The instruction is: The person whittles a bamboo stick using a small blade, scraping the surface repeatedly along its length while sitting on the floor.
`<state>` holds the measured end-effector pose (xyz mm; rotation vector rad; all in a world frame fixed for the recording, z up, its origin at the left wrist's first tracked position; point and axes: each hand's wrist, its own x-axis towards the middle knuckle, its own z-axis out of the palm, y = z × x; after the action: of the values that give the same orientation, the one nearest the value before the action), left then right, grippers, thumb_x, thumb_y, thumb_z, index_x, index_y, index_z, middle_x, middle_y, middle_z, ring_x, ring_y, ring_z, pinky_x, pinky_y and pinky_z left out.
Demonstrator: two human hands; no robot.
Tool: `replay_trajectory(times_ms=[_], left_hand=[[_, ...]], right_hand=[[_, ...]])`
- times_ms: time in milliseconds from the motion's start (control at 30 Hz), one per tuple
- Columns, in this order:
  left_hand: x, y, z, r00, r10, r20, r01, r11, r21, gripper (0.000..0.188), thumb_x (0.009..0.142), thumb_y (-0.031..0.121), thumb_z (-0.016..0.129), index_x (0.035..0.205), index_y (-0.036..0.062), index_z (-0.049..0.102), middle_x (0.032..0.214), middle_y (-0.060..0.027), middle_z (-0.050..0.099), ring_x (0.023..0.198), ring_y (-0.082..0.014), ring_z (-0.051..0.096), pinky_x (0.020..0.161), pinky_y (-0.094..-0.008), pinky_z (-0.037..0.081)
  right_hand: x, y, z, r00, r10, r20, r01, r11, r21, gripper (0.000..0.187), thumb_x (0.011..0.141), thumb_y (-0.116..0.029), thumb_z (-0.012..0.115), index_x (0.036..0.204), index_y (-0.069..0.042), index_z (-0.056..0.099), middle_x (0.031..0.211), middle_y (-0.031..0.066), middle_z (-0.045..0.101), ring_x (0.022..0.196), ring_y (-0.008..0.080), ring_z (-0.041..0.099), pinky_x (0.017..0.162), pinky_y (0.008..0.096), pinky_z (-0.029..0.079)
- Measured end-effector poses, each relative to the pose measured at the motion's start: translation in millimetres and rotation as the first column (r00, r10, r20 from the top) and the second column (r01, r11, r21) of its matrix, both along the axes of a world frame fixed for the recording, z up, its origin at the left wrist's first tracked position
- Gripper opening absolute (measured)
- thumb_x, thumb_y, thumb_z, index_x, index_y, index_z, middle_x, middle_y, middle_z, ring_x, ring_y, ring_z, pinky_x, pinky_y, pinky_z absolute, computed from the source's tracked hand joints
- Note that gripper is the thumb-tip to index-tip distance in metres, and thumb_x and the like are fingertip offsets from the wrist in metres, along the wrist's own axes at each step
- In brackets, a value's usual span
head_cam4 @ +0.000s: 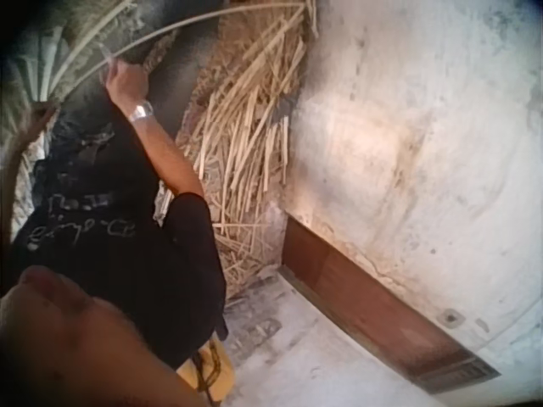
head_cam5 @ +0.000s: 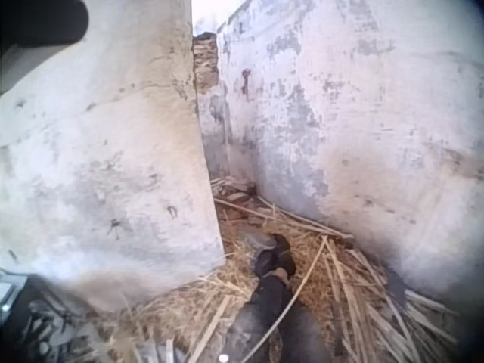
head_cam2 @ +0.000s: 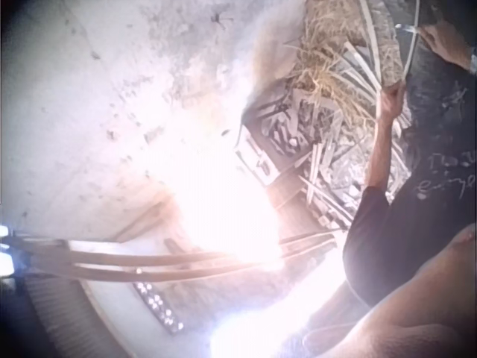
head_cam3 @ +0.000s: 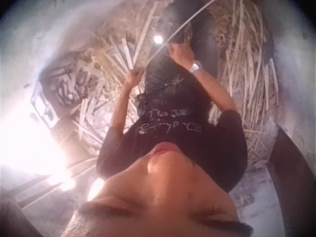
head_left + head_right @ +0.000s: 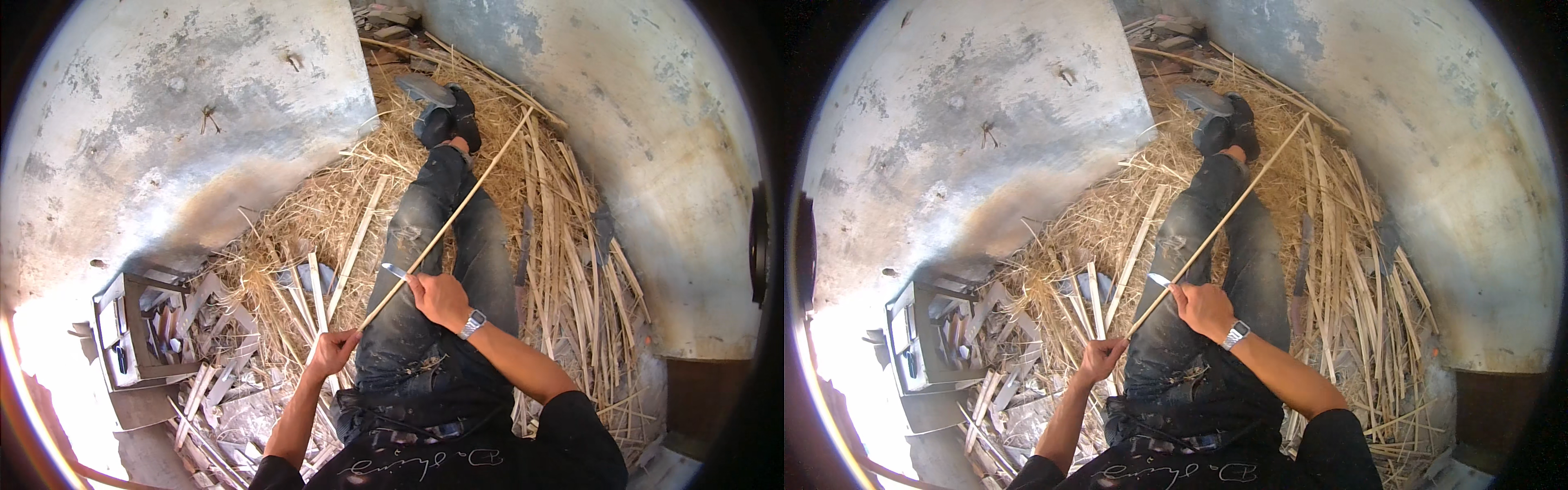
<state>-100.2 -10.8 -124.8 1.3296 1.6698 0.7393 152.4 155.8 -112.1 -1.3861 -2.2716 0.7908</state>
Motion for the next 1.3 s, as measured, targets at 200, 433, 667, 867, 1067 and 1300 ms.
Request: replay_trajectory(times_ms=[200, 433, 667, 867, 1067, 1300], left_hand=[[-5.6, 0.2, -2.0, 0.994, 0.026, 0.109, -0.014, 0.994, -0.112, 0.042, 0.108, 0.029, 0.064, 0.086, -0.0051, 0.074, 0.056, 0.002, 0.047, 0.056, -0.0054, 0.04, 0.049, -0.0314, 0.035], [-15.2, 7.4, -11.2, 0.957, 0.041, 0.286, 0.033, 0.968, -0.25, 0.045, 0.109, 0.035, 0.06, 0.097, -0.0052, 0.077, 0.053, 0.0041, 0.045, 0.051, -0.0044, 0.037, 0.047, -0.0297, 0.032], [-16.2, 7.0, -11.6, 0.941, 0.043, 0.335, 0.052, 0.961, -0.27, 0.045, 0.109, 0.035, 0.06, 0.101, -0.0076, 0.073, 0.055, 0.0059, 0.04, 0.048, -0.0052, 0.034, 0.045, -0.0286, 0.027], [-18.6, 11.2, -13.1, 0.908, 0.039, 0.417, 0.084, 0.958, -0.274, 0.044, 0.11, 0.034, 0.06, 0.101, -0.0073, 0.074, 0.054, 0.0059, 0.041, 0.047, -0.0051, 0.034, 0.044, -0.0293, 0.026], [-4.6, 13.5, 2.6, 0.979, 0.005, 0.202, 0.031, 0.984, -0.177, 0.046, 0.109, 0.035, 0.061, 0.09, -0.0044, 0.075, 0.053, 0.004, 0.046, 0.049, -0.0057, 0.039, 0.046, -0.0305, 0.031], [10.0, 20.1, 17.4, 1.0, 0.013, -0.003, -0.013, 0.996, -0.084, 0.042, 0.106, 0.031, 0.065, 0.089, -0.0073, 0.071, 0.054, -0.0101, 0.043, 0.055, -0.0111, 0.038, 0.05, -0.0389, 0.037]], right_hand=[[38.1, 82.5, -3.3, 0.941, -0.308, -0.139, 0.319, 0.946, 0.065, 0.046, 0.108, -0.037, 0.053, 0.08, -0.004, 0.07, 0.071, 0.0247, 0.066, 0.068, 0.0473, 0.065, 0.059, 0.0558, 0.049], [2.5, -1.9, -1.6, 0.99, 0.118, 0.083, -0.12, 0.993, 0.013, 0.046, 0.107, -0.037, 0.052, 0.078, -0.008, 0.071, 0.065, 0.0217, 0.065, 0.059, 0.0449, 0.065, 0.057, 0.0562, 0.051], [39.0, 82.7, -9.0, 0.939, -0.33, -0.098, 0.338, 0.938, 0.075, 0.048, 0.108, -0.037, 0.053, 0.078, -0.004, 0.069, 0.069, 0.0249, 0.064, 0.065, 0.048, 0.063, 0.057, 0.0562, 0.047], [13.2, -4.7, 2.1, 0.996, 0.075, 0.052, -0.072, 0.996, -0.052, 0.049, 0.106, -0.041, 0.056, 0.075, -0.005, 0.068, 0.069, 0.0244, 0.065, 0.065, 0.0469, 0.065, 0.061, 0.0562, 0.052], [38.9, 67.7, 2.2, 0.962, -0.266, -0.057, 0.267, 0.964, -0.004, 0.051, 0.108, -0.039, 0.051, 0.077, -0.004, 0.07, 0.067, 0.0237, 0.065, 0.063, 0.0459, 0.065, 0.058, 0.0555, 0.051], [13.3, -7.5, 0.7, 0.993, 0.116, 0.028, -0.114, 0.991, -0.073, 0.049, 0.106, -0.041, 0.055, 0.078, -0.005, 0.071, 0.068, 0.0245, 0.065, 0.063, 0.0468, 0.066, 0.059, 0.0561, 0.052]])
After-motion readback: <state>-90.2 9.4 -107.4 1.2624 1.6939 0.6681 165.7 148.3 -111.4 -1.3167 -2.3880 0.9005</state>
